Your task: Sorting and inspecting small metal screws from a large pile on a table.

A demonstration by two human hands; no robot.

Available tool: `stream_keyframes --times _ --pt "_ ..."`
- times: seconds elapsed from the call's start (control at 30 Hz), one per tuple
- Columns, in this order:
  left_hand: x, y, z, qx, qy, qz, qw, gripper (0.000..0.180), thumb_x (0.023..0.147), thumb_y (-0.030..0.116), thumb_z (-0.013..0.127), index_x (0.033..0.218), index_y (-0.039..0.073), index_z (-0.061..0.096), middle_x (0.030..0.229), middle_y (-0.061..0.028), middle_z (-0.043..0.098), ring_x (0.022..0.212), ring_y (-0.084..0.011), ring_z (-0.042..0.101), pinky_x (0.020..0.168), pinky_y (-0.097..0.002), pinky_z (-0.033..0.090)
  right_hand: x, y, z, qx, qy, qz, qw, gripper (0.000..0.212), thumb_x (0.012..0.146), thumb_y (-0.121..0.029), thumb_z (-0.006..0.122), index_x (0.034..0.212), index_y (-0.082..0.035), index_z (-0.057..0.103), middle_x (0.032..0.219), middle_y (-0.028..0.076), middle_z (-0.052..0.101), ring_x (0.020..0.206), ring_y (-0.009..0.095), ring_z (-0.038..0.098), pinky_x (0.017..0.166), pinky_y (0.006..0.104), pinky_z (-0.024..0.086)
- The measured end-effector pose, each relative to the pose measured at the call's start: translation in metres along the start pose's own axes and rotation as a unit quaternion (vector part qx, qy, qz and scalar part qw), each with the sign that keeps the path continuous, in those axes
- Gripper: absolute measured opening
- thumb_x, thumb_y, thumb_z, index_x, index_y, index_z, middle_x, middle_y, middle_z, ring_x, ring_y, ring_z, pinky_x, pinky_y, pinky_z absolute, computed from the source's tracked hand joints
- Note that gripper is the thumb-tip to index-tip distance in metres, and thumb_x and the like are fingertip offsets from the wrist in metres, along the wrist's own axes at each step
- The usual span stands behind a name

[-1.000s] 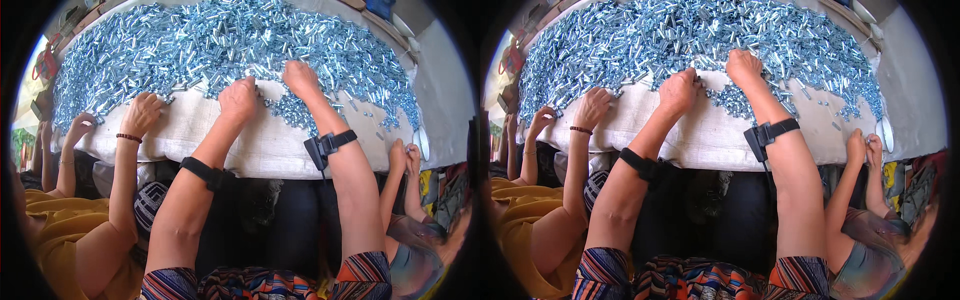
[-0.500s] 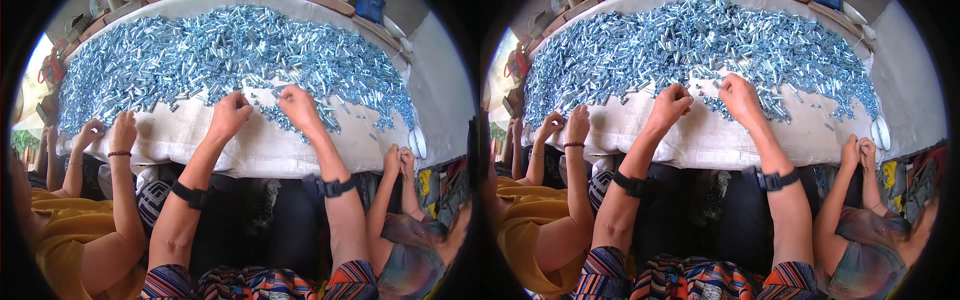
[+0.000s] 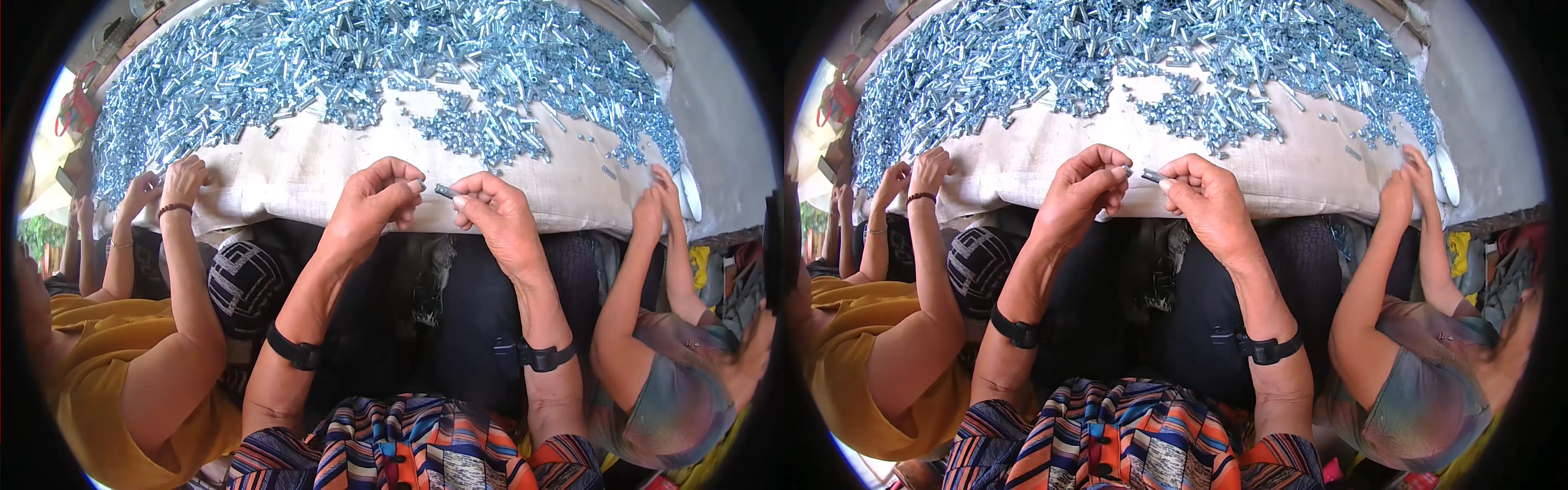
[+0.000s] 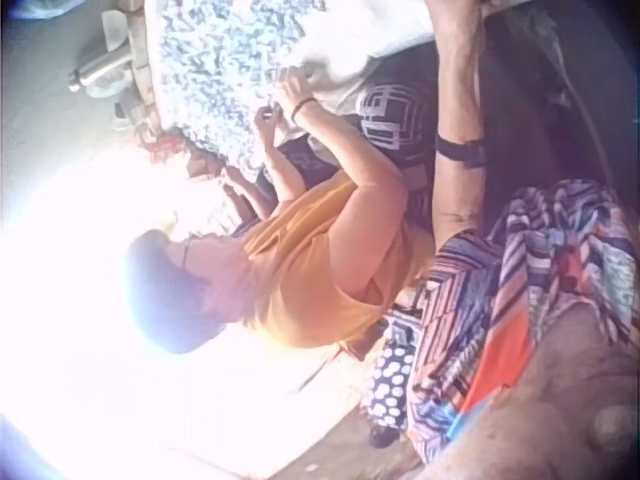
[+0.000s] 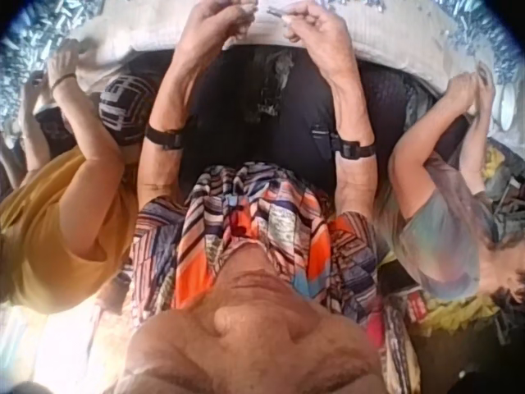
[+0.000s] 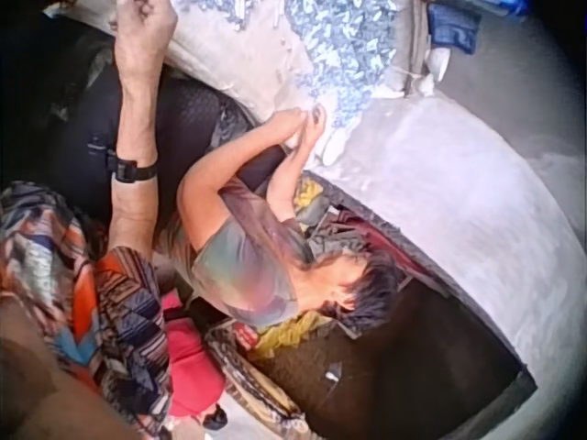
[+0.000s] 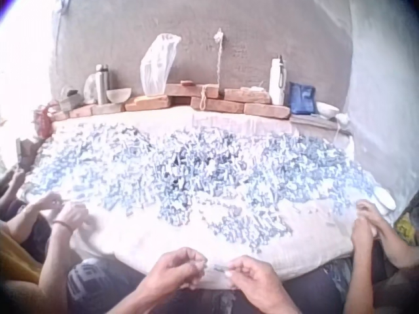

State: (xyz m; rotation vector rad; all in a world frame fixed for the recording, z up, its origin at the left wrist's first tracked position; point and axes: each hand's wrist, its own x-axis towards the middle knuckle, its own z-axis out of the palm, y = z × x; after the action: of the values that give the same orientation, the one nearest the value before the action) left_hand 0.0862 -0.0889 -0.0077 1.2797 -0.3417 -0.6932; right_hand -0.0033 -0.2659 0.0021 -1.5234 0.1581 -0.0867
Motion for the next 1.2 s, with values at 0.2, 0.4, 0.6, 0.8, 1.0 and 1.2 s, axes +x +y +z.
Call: stream_keyframes --times 0.2,0.4,0.6,0.8,1.0,1.2 --pt "-0.012 -0.007 0.012 -0.117 -0.04 -0.002 0.992 0.015 0.088 0.011 0.057 0.099 0.002 0.055 0.08 -0.0057 0.063 0.065 -0.01 0.059 0.062 -0.0225 0.049 -0.013 0.005 0.0 0.022 -0.012 -0.033 0.999 0.008 0.089 -0.002 0.055 0.096 0.0 0.059 0.079 0.002 0.06 0.067 0.005 0.054 0.063 0.0198 0.045" --pt "-0.017 -0.008 0.01 -0.09 -0.062 0.028 0.994 0.014 0.09 0.01 0.057 0.1 0.0 0.056 0.08 -0.0056 0.062 0.066 -0.0099 0.059 0.063 -0.0226 0.049 -0.019 0.01 -0.001 0.107 -0.02 -0.019 0.994 0.008 0.09 -0.005 0.057 0.095 -0.001 0.06 0.078 0.001 0.06 0.066 0.006 0.055 0.062 0.02 0.045" --pt "-0.027 -0.001 0.01 0.034 -0.067 0.056 0.996 0.01 0.09 0.006 0.057 0.097 0.0 0.059 0.078 -0.0026 0.061 0.068 -0.0078 0.058 0.063 -0.0222 0.048 -0.026 0.014 -0.001 0.165 -0.042 0.03 0.985 0.009 0.091 -0.008 0.056 0.094 -0.001 0.06 0.078 0.002 0.059 0.064 0.007 0.055 0.059 0.0196 0.045" --pt "-0.036 0.0 0.009 0.148 -0.083 0.087 0.982 0.01 0.089 0.006 0.059 0.096 -0.002 0.059 0.077 -0.0033 0.062 0.068 -0.008 0.058 0.064 -0.0216 0.049 -0.032 0.016 0.001 0.207 -0.06 0.068 0.974 0.009 0.093 -0.009 0.054 0.094 -0.001 0.059 0.078 0.003 0.058 0.063 0.008 0.056 0.057 0.0196 0.046" --pt "-0.043 0.001 0.011 0.15 -0.095 0.084 0.98 0.006 0.087 0.004 0.06 0.091 0.0 0.059 0.072 0.0006 0.059 0.066 -0.0055 0.053 0.06 -0.021 0.045 -0.042 0.018 -0.002 0.211 -0.086 0.07 0.971 0.011 0.092 -0.01 0.055 0.093 0.0 0.059 0.074 0.003 0.057 0.06 0.008 0.054 0.056 0.0207 0.046" --pt "-0.051 -0.01 0.011 -0.037 -0.235 -0.051 0.97 0.011 0.085 0.008 0.065 0.094 0.005 0.058 0.076 0.0031 0.056 0.064 -0.0045 0.049 0.057 -0.0195 0.041 -0.053 0.027 -0.005 0.31 -0.195 0.123 0.922 0.016 0.089 -0.014 0.06 0.091 0.001 0.057 0.067 0.005 0.055 0.053 0.01 0.047 0.051 0.0242 0.041"
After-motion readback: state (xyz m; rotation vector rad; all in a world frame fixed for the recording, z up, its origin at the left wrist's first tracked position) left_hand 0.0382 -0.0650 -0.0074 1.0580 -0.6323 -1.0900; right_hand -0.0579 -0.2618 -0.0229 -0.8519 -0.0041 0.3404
